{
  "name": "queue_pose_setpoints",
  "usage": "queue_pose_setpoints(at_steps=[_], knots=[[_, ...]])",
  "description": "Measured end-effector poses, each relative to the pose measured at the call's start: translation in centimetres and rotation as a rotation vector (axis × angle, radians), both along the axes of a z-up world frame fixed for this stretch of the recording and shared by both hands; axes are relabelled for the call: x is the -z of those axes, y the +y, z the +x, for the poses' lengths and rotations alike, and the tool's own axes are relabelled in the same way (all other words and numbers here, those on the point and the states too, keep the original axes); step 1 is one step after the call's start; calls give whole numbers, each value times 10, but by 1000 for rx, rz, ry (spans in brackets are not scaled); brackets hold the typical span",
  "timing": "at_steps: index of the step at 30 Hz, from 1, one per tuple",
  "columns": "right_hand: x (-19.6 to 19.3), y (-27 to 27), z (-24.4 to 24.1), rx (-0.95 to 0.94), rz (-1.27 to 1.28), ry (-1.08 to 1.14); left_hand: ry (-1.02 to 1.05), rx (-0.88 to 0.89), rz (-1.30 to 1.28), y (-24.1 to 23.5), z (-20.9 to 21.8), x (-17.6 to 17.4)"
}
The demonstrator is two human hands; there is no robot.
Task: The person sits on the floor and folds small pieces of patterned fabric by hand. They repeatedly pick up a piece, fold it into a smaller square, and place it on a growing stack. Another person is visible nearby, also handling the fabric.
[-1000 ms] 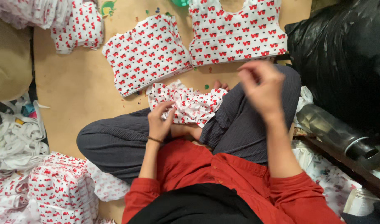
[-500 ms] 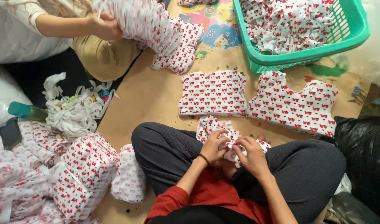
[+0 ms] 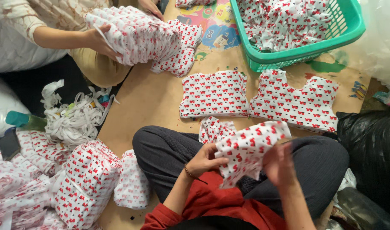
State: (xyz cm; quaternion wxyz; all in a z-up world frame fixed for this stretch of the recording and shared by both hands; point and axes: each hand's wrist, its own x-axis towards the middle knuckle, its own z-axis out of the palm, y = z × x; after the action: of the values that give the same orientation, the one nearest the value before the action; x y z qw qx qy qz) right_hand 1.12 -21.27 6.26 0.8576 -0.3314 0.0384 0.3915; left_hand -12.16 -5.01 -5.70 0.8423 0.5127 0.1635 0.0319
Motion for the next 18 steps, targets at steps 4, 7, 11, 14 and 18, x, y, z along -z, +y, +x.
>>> queue_pose_setpoints(at_steps=[4, 7, 11, 14, 18], knots=[[150, -25, 4, -290, -307, -67, 74, -106, -60, 15, 9, 34], [164, -33, 7, -101, -306, -197, 45, -355, -124, 16, 1, 89], [131, -29, 9, -237, -277, -298, 27, -387, -458, 17, 8, 23], [157, -34, -1, -203, -574, -380, 23, -381, -549, 20, -1, 24], [212, -50, -30, -306, -696, -417, -68, -455, -591, 12, 0, 52]])
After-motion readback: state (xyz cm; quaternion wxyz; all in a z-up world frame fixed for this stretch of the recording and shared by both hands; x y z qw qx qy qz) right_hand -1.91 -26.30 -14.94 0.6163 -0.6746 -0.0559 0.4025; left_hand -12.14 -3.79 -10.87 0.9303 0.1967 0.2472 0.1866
